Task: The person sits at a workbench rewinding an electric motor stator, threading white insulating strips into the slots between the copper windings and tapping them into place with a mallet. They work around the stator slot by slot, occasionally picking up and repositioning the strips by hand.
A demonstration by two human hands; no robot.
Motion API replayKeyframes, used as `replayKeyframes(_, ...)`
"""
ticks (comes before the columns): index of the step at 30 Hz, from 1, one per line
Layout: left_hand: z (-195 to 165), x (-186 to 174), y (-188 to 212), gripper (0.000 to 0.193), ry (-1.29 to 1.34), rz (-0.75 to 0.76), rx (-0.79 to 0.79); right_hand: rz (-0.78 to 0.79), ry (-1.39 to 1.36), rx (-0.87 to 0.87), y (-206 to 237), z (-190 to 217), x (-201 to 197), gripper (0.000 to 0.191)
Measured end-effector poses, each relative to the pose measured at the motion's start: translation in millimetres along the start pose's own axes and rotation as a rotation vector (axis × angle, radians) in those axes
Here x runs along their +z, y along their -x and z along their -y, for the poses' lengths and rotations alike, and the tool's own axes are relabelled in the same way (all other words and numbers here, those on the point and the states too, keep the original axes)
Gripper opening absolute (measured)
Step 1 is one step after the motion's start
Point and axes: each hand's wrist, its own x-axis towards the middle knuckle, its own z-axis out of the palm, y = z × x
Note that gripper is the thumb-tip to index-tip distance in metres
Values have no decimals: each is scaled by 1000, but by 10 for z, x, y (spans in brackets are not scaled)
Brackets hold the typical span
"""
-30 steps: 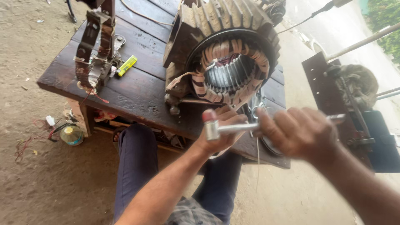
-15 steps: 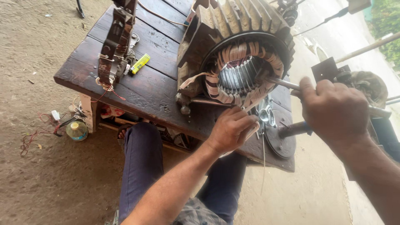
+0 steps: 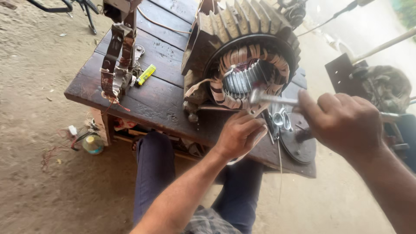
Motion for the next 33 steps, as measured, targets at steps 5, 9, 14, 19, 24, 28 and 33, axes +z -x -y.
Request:
replayKeyframes(5, -54, 79, -5, 10, -4, 65, -38, 31, 136, 31, 243, -49, 162, 49)
replayKeyframes(9, -33, 118, 3, 10, -41, 70, -43, -182, -253, 125, 522, 57, 326, 32)
replayKeyframes(14, -43, 55, -76, 11, -26, 127, -14, -342, -783, 877, 1024, 858, 758, 16)
replayKeyframes(19, -196, -125, -243, 13, -63, 239, 33, 7, -822, 1248, 1346, 1496, 1291, 20)
replayKeyframes(24, -465, -310, -324, 21, -49, 410, 64, 98, -503, 1146, 1332, 1491, 1312, 25)
replayKeyframes(28, -622, -412, -173, 26, 8, 427, 33, -244, -1051, 1264, 1026, 1495, 985, 36)
replayKeyframes(33, -688, -422, 288, 29, 266, 345, -276, -151, -2472, 1191, 402, 1680, 658, 40)
